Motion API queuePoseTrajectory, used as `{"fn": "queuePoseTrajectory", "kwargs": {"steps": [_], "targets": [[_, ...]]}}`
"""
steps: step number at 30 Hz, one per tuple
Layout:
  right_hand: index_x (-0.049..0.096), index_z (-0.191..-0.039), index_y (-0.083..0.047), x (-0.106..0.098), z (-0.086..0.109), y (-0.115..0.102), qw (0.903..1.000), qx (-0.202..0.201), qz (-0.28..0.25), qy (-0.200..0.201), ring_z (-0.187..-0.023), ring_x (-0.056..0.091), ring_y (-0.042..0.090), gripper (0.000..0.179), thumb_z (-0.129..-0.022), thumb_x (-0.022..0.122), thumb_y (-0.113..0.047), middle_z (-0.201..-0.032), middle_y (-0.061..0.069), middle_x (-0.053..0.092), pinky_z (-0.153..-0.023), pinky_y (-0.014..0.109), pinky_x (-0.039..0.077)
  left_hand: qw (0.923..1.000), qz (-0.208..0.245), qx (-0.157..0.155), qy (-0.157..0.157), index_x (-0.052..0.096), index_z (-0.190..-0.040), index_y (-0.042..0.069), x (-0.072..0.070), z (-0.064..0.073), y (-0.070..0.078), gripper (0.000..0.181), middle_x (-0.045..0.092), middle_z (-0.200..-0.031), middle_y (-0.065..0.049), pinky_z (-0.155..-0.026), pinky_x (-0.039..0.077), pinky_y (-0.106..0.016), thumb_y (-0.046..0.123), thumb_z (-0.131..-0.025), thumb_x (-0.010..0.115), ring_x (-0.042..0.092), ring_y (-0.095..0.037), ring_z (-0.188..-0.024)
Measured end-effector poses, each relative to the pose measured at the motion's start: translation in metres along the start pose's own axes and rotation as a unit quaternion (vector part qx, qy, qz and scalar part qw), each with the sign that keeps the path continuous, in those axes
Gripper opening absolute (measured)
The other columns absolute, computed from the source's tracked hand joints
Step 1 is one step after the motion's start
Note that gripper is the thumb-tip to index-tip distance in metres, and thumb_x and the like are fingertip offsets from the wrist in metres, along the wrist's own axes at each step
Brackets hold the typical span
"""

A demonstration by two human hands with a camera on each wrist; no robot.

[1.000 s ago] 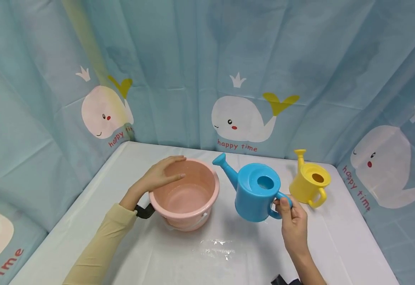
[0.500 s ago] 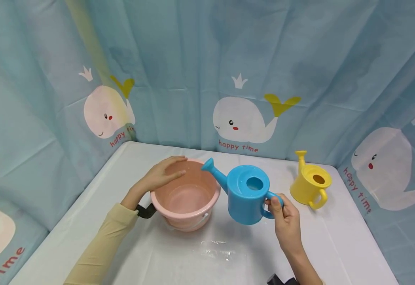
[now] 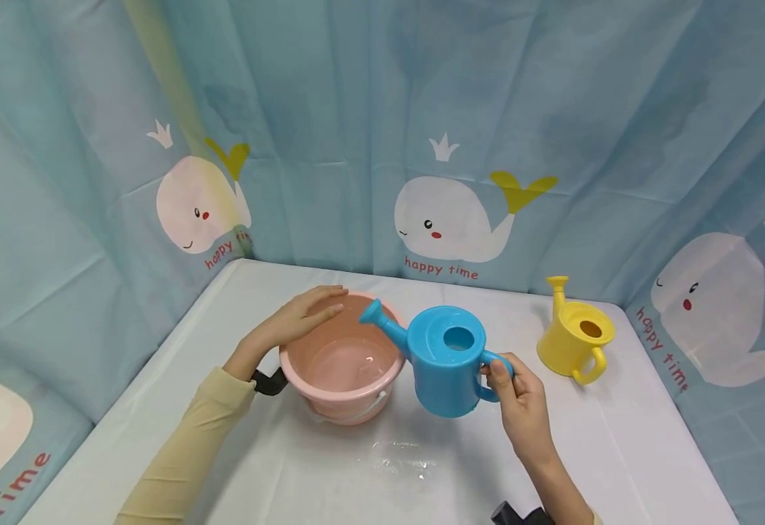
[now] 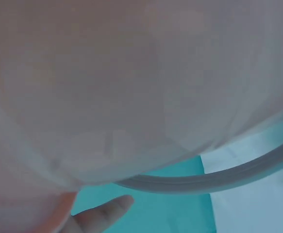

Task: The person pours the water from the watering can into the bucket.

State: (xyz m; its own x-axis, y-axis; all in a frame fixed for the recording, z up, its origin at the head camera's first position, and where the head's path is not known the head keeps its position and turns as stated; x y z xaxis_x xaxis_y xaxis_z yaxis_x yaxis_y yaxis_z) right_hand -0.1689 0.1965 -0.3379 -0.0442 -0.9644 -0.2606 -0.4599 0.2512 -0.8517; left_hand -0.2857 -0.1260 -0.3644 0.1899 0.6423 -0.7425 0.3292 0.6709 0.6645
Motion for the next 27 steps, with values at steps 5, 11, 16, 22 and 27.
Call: {"fn": "queuePoseTrajectory", "kwargs": {"steps": [5, 11, 16, 22, 27], "targets": [[0.052, -0.089, 0.006, -0.001, -0.003, 0.0, 0.9996, 0.008, 0.024, -0.01, -0.077, 0.048, 0.013, 0.02, -0.099, 0.037, -0.003, -0.067, 0.009, 0.045, -0.073, 0.015, 0.041, 0.9994, -0.011, 0.026, 0.019, 0.046, -0.138, 0.017, -0.003, -0.005, 0.008, 0.052, 0.04, -0.144, -0.001, -0.11, 0.028, -0.046, 0.048, -0.096, 0.04, 0.032, -0.022, -0.136], [0.054, -0.093, 0.006, -0.002, -0.007, -0.002, 0.9992, 0.003, 0.032, -0.023, -0.084, 0.056, 0.009, 0.02, -0.099, 0.037, -0.003, -0.082, 0.003, 0.059, -0.082, 0.013, 0.048, 0.9985, 0.002, 0.044, 0.032, 0.048, -0.136, 0.019, -0.001, -0.009, 0.009, 0.052, 0.045, -0.141, 0.002, -0.11, 0.029, -0.042, 0.05, -0.098, 0.031, 0.036, -0.019, -0.134], [0.056, -0.095, 0.007, -0.001, -0.01, -0.004, 0.9985, 0.019, 0.046, -0.022, -0.085, 0.057, 0.007, 0.022, -0.099, 0.039, -0.006, -0.086, -0.001, 0.06, -0.08, 0.013, 0.048, 0.9985, -0.016, 0.039, 0.034, 0.048, -0.136, 0.019, 0.003, -0.009, 0.007, 0.057, 0.045, -0.141, 0.002, -0.11, 0.03, -0.043, 0.054, -0.097, 0.025, 0.037, -0.019, -0.133], [0.057, -0.099, 0.004, -0.001, -0.016, -0.008, 0.9972, -0.004, 0.059, -0.046, -0.09, 0.058, 0.006, 0.021, -0.099, 0.038, -0.003, -0.089, 0.0, 0.06, -0.082, 0.013, 0.048, 0.9978, -0.015, 0.049, 0.041, 0.05, -0.135, 0.015, 0.003, -0.007, 0.008, 0.056, 0.046, -0.14, 0.0, -0.113, 0.024, -0.041, 0.05, -0.099, 0.026, 0.036, -0.02, -0.134], [0.058, -0.098, 0.005, -0.001, -0.019, -0.011, 0.9962, -0.01, 0.075, -0.045, -0.086, 0.059, 0.006, 0.021, -0.099, 0.039, -0.003, -0.086, -0.001, 0.06, -0.081, 0.013, 0.048, 0.9962, -0.03, 0.065, 0.049, 0.051, -0.134, 0.014, 0.003, -0.007, 0.01, 0.055, 0.047, -0.14, 0.0, -0.115, 0.02, -0.036, 0.048, -0.1, 0.026, 0.036, -0.019, -0.134]]}}
Point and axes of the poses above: each hand's wrist, its own z-axis away from the middle knuckle, its own x-axis out of the palm, y = z × x, the point moved 8 cm from there along -z, towards the middle knuckle
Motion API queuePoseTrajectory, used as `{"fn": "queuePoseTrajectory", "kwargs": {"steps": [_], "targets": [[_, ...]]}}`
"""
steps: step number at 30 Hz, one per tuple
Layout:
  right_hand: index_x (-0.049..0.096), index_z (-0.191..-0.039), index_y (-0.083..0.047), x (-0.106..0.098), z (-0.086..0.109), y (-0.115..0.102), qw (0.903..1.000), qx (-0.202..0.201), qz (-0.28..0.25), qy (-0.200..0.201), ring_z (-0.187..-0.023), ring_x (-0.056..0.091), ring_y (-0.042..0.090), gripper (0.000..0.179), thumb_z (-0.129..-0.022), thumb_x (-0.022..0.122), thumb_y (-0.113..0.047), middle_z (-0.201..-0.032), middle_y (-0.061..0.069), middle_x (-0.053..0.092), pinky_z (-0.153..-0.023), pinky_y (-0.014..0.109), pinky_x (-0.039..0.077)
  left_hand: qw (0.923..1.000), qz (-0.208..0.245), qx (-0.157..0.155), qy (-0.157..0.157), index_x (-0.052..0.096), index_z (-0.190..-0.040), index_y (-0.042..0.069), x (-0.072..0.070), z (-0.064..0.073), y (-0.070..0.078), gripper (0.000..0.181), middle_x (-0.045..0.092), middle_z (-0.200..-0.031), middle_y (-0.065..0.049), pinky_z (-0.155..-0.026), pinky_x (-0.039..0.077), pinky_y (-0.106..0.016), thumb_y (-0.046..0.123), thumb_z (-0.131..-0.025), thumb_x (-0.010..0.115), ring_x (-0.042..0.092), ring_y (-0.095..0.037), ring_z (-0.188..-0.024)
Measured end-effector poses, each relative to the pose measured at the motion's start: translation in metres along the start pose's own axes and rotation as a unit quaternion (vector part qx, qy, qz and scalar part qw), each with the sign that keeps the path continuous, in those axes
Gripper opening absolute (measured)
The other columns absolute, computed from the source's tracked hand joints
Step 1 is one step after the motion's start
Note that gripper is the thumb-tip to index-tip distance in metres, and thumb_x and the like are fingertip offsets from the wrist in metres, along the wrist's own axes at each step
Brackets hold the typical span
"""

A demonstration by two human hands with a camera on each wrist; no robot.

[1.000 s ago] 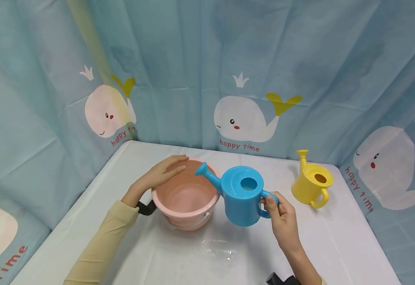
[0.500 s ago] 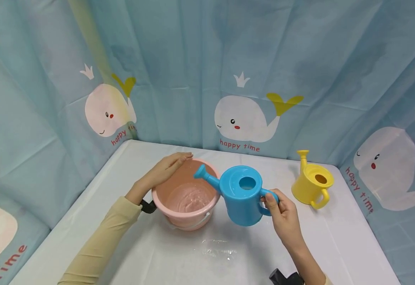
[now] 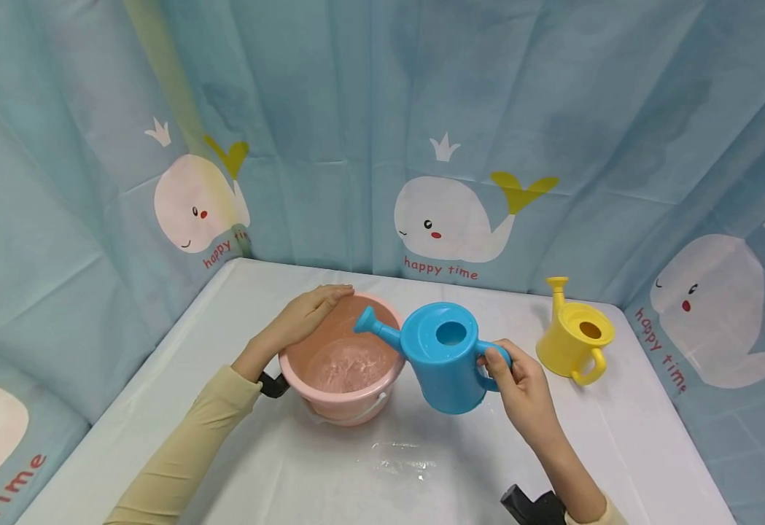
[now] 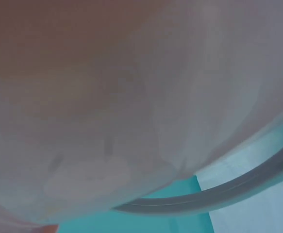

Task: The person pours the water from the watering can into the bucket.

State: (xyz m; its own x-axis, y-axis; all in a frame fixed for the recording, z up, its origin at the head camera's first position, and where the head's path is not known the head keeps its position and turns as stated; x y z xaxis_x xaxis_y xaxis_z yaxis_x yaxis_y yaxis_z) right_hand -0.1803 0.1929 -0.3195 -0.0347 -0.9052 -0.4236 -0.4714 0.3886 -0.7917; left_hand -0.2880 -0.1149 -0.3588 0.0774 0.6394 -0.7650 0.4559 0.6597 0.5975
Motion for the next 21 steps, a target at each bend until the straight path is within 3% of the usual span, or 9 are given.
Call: {"fn": "queuePoseTrajectory", "kwargs": {"steps": [10, 13, 16, 21], "targets": [[0.06, -0.099, 0.002, 0.0009, -0.0039, 0.0011, 0.9993, 0.016, 0.033, -0.006, -0.089, 0.062, 0.006, 0.023, -0.1, 0.039, -0.008, -0.088, -0.001, 0.064, -0.081, 0.026, 0.053, 1.0, 0.002, 0.002, 0.005, 0.051, -0.134, 0.013, -0.0012, -0.0001, 0.0004, 0.052, 0.047, -0.139, -0.001, -0.114, 0.021, -0.037, 0.045, -0.1, 0.028, 0.037, -0.022, -0.134], [0.06, -0.097, 0.002, 0.0007, -0.0058, 0.0, 0.9993, 0.011, 0.036, -0.008, -0.084, 0.06, 0.008, 0.023, -0.1, 0.039, -0.007, -0.084, 0.001, 0.063, -0.079, 0.025, 0.053, 1.0, 0.0, 0.0, 0.003, 0.051, -0.134, 0.014, -0.0009, 0.0001, 0.0001, 0.052, 0.047, -0.14, 0.0, -0.114, 0.021, -0.037, 0.045, -0.1, 0.028, 0.036, -0.021, -0.134], [0.06, -0.093, 0.001, 0.0008, -0.0078, -0.0028, 0.9998, 0.001, 0.019, -0.009, -0.073, 0.053, 0.011, 0.022, -0.099, 0.039, -0.004, -0.072, 0.004, 0.056, -0.069, 0.018, 0.046, 1.0, -0.001, -0.001, 0.002, 0.051, -0.134, 0.014, -0.0007, 0.0004, 0.0001, 0.052, 0.047, -0.14, 0.0, -0.114, 0.021, -0.038, 0.046, -0.1, 0.028, 0.036, -0.021, -0.134], [0.059, -0.09, 0.001, 0.001, -0.009, -0.0082, 0.9997, -0.016, -0.007, -0.014, -0.066, 0.044, 0.015, 0.021, -0.098, 0.039, -0.001, -0.063, 0.007, 0.042, -0.059, 0.026, 0.036, 1.0, -0.001, -0.001, 0.003, 0.052, -0.133, 0.015, 0.0, 0.0, -0.0008, 0.053, 0.047, -0.139, 0.001, -0.114, 0.021, -0.038, 0.048, -0.099, 0.028, 0.037, -0.02, -0.133]]}}
Point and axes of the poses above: each hand's wrist, its own z-axis away from the middle knuckle, its own x-axis out of the palm, y = z × x, the point moved 8 cm from there along -z, towards the middle knuckle
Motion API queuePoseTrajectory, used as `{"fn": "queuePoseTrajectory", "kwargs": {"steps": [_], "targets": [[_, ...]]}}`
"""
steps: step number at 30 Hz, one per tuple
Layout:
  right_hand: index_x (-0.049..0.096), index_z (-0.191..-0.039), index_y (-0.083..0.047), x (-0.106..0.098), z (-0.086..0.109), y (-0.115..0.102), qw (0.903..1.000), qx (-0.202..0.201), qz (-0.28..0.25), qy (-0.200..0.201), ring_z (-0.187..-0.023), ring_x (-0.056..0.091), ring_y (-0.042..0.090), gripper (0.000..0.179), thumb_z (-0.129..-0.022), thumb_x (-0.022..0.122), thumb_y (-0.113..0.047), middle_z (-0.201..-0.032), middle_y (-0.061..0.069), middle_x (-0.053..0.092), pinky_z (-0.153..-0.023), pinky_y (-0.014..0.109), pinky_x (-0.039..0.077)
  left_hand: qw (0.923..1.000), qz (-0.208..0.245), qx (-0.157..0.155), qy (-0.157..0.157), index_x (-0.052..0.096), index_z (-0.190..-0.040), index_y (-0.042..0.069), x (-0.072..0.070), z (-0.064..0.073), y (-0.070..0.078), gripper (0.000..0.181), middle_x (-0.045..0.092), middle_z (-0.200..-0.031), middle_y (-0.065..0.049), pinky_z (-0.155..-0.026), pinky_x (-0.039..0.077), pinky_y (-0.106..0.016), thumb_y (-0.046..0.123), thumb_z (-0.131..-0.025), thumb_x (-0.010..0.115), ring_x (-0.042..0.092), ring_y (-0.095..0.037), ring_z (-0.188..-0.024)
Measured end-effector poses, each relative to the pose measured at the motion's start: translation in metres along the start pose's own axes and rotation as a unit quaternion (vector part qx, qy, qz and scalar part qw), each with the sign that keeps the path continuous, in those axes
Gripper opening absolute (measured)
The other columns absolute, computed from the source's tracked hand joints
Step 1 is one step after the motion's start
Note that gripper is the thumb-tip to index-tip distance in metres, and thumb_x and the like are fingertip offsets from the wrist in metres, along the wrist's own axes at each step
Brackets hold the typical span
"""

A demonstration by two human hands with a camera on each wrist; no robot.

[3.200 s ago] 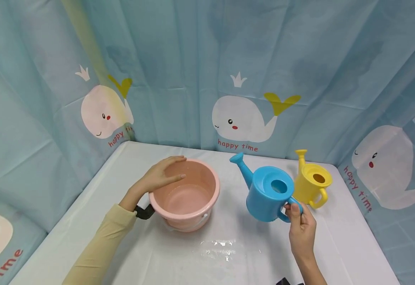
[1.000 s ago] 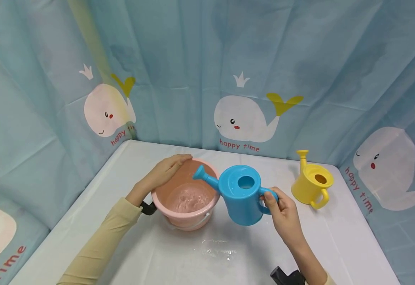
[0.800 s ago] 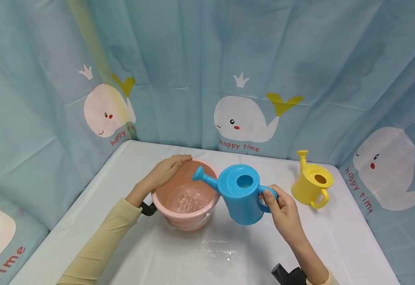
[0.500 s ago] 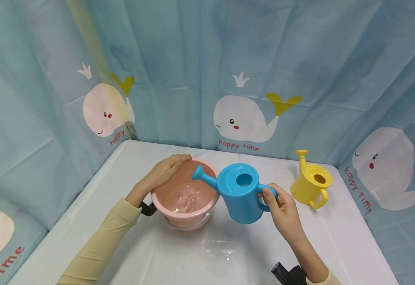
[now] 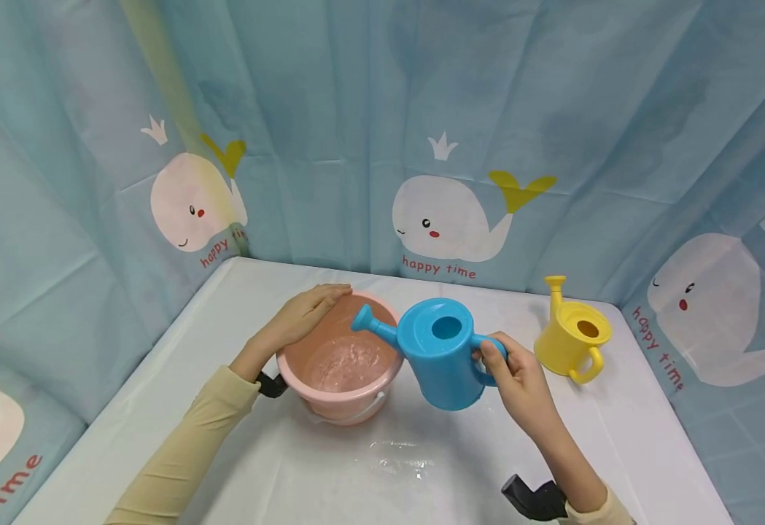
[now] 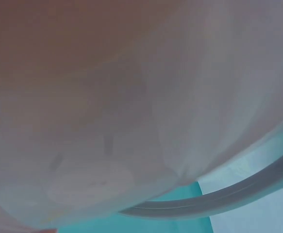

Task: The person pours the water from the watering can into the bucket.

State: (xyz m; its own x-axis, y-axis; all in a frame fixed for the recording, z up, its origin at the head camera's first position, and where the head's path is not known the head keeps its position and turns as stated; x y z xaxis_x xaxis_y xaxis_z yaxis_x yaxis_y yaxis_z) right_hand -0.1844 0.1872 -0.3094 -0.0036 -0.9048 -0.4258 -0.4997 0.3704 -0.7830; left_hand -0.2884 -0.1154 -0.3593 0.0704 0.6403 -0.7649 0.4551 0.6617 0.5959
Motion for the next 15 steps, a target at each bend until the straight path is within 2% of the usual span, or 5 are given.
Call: {"fn": "queuePoseTrajectory", "kwargs": {"steps": [10, 15], "targets": [[0.059, -0.092, 0.001, 0.0018, -0.0033, 0.0008, 0.9999, 0.01, 0.005, 0.001, -0.067, 0.045, 0.016, 0.021, -0.099, 0.039, -0.003, -0.063, 0.009, 0.043, -0.061, 0.026, 0.038, 1.0, 0.001, -0.005, 0.004, 0.052, -0.133, 0.017, -0.0006, 0.0012, -0.0014, 0.053, 0.047, -0.139, 0.002, -0.114, 0.022, -0.038, 0.049, -0.099, 0.027, 0.037, -0.02, -0.133], [0.06, -0.092, 0.0, 0.0022, -0.0057, -0.0022, 0.9999, 0.002, 0.014, 0.004, -0.067, 0.046, 0.017, 0.02, -0.098, 0.04, -0.002, -0.062, 0.008, 0.042, -0.061, 0.025, 0.038, 1.0, 0.004, -0.005, 0.002, 0.051, -0.134, 0.016, -0.0002, 0.0012, -0.0006, 0.054, 0.047, -0.14, 0.002, -0.114, 0.021, -0.038, 0.049, -0.099, 0.026, 0.037, -0.019, -0.133]]}}
Point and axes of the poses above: each hand's wrist, its own z-axis away from the middle knuckle, its own x-axis out of the palm, y = z × x, the point moved 8 cm from there along -z, towards the middle knuckle
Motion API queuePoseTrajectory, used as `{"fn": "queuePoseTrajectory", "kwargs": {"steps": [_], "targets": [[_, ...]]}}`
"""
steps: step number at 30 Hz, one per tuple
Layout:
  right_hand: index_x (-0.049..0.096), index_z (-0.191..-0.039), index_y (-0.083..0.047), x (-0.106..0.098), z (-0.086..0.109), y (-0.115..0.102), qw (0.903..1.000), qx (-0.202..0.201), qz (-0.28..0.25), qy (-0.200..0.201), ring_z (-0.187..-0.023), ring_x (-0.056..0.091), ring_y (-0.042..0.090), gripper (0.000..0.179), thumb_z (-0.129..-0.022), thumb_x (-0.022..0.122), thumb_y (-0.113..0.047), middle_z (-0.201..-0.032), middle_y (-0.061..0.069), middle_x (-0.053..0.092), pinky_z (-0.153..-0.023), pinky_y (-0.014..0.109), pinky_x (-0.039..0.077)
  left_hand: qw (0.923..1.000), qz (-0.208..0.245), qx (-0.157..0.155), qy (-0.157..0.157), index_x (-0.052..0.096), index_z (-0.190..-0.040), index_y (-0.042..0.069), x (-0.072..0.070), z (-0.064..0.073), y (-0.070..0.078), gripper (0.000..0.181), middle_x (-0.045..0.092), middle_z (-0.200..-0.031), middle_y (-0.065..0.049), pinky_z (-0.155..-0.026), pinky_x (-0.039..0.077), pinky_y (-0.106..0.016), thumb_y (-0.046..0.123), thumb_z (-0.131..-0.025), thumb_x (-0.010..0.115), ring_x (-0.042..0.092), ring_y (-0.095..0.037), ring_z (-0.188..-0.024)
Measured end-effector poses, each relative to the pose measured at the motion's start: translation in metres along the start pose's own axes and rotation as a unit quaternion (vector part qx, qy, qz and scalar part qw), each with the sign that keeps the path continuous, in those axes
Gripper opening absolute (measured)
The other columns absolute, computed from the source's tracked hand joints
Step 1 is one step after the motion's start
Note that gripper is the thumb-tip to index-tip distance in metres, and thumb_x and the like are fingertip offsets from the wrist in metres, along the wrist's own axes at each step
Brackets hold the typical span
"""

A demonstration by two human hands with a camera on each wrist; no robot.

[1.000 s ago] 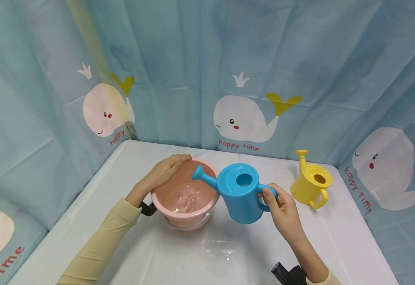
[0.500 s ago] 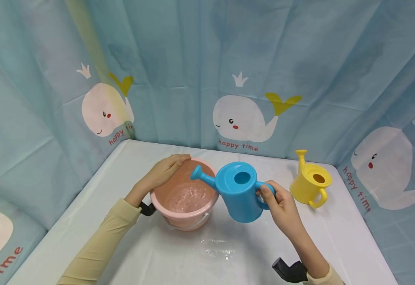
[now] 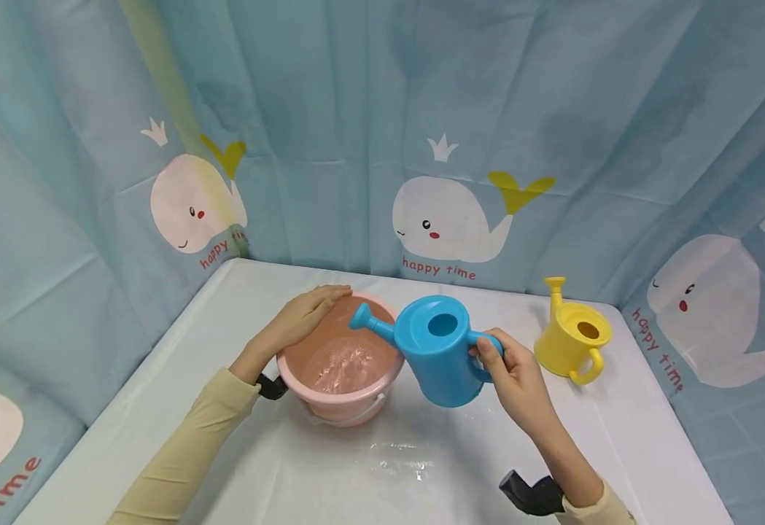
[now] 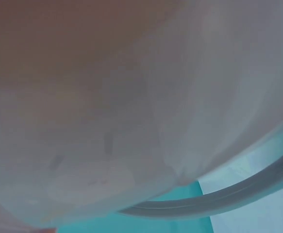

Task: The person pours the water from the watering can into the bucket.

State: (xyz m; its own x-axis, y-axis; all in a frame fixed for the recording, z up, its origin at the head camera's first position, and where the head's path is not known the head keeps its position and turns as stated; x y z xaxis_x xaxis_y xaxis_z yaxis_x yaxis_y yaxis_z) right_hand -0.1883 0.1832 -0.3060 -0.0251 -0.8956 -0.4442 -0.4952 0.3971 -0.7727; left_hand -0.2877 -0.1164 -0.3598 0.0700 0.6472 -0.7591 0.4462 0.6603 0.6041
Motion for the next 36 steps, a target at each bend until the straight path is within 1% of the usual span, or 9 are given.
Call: {"fn": "queuePoseTrajectory", "kwargs": {"steps": [3, 6, 9, 12, 15, 22, 27, 31, 36], "targets": [[0.06, -0.092, 0.0, 0.001, -0.001, -0.001, 1.0, -0.001, -0.002, 0.001, -0.067, 0.046, 0.017, 0.02, -0.098, 0.041, -0.002, -0.062, 0.008, 0.041, -0.061, 0.026, 0.038, 1.0, 0.004, -0.007, -0.004, 0.051, -0.134, 0.017, 0.001, 0.0, -0.001, 0.055, 0.047, -0.14, 0.002, -0.115, 0.02, -0.038, 0.05, -0.099, 0.024, 0.036, -0.019, -0.134], [0.059, -0.091, 0.0, 0.002, -0.002, -0.002, 1.0, 0.006, -0.001, 0.003, -0.067, 0.047, 0.017, 0.019, -0.098, 0.041, -0.003, -0.062, 0.008, 0.042, -0.062, 0.026, 0.039, 0.9999, 0.01, -0.012, -0.006, 0.051, -0.134, 0.017, 0.002, 0.0, -0.002, 0.056, 0.047, -0.139, 0.002, -0.115, 0.019, -0.037, 0.051, -0.099, 0.022, 0.036, -0.018, -0.134], [0.059, -0.092, 0.001, 0.002, -0.003, -0.002, 0.9998, 0.016, 0.011, 0.004, -0.069, 0.048, 0.018, 0.019, -0.098, 0.042, -0.005, -0.064, 0.009, 0.045, -0.064, 0.024, 0.041, 0.9998, 0.013, -0.011, -0.005, 0.052, -0.133, 0.017, 0.002, 0.0, -0.002, 0.056, 0.048, -0.139, 0.002, -0.115, 0.019, -0.037, 0.05, -0.099, 0.022, 0.036, -0.018, -0.134], [0.059, -0.092, 0.0, 0.003, -0.005, -0.004, 0.9994, 0.023, 0.025, 0.004, -0.07, 0.049, 0.018, 0.02, -0.099, 0.042, -0.008, -0.067, 0.009, 0.047, -0.066, 0.023, 0.041, 0.9999, 0.014, -0.01, 0.0, 0.052, -0.133, 0.018, 0.001, 0.0, -0.002, 0.055, 0.047, -0.139, 0.003, -0.114, 0.021, -0.038, 0.05, -0.1, 0.022, 0.036, -0.018, -0.134], [0.059, -0.091, 0.0, 0.003, -0.007, -0.005, 0.9993, 0.025, 0.026, 0.003, -0.07, 0.048, 0.016, 0.02, -0.099, 0.042, -0.008, -0.067, 0.007, 0.046, -0.066, 0.023, 0.041, 0.9998, 0.015, -0.011, 0.003, 0.053, -0.132, 0.019, 0.0, 0.0, -0.003, 0.054, 0.047, -0.139, 0.004, -0.113, 0.024, -0.039, 0.05, -0.1, 0.023, 0.037, -0.017, -0.133], [0.058, -0.09, 0.0, 0.004, -0.01, -0.006, 0.9996, 0.022, 0.017, -0.002, -0.068, 0.048, 0.016, 0.02, -0.099, 0.042, -0.007, -0.065, 0.008, 0.044, -0.065, 0.024, 0.04, 0.9997, 0.015, -0.017, -0.001, 0.052, -0.134, 0.02, 0.001, 0.0, -0.003, 0.054, 0.046, -0.14, 0.005, -0.11, 0.029, -0.042, 0.051, -0.099, 0.024, 0.037, -0.017, -0.133], [0.058, -0.09, 0.001, 0.004, -0.012, -0.005, 0.9995, 0.025, 0.016, -0.009, -0.068, 0.048, 0.016, 0.021, -0.099, 0.042, -0.008, -0.066, 0.004, 0.045, -0.064, 0.024, 0.041, 0.9999, 0.012, -0.01, 0.001, 0.052, -0.133, 0.02, 0.0, 0.0, -0.002, 0.053, 0.047, -0.14, 0.004, -0.11, 0.03, -0.042, 0.05, -0.099, 0.024, 0.038, -0.018, -0.133], [0.058, -0.089, 0.0, 0.005, -0.014, -0.005, 0.9994, 0.027, 0.013, -0.017, -0.068, 0.048, 0.016, 0.022, -0.099, 0.042, -0.01, -0.066, 0.003, 0.044, -0.063, 0.025, 0.041, 0.9999, 0.007, -0.012, 0.002, 0.052, -0.133, 0.021, 0.0, 0.0, -0.003, 0.054, 0.046, -0.14, 0.005, -0.11, 0.03, -0.042, 0.052, -0.098, 0.024, 0.038, -0.018, -0.133], [0.057, -0.087, -0.001, 0.006, -0.016, -0.007, 0.9992, 0.025, 0.018, -0.028, -0.067, 0.048, 0.019, 0.021, -0.099, 0.042, -0.01, -0.064, 0.005, 0.043, -0.062, 0.025, 0.041, 0.9998, 0.007, -0.02, 0.002, 0.052, -0.133, 0.023, 0.001, 0.0, -0.004, 0.055, 0.046, -0.139, 0.007, -0.112, 0.026, -0.04, 0.055, -0.097, 0.025, 0.037, -0.017, -0.133]]}}
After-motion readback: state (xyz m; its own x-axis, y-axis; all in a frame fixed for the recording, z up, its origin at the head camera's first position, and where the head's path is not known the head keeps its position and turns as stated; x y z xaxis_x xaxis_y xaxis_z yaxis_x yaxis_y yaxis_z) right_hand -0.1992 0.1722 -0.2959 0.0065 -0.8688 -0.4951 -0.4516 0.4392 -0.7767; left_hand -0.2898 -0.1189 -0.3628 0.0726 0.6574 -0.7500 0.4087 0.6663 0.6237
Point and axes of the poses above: each hand's wrist, its own z-axis away from the middle knuckle, its own x-axis out of the palm, y = z × x, the point moved 8 cm from there along -z, towards the middle knuckle
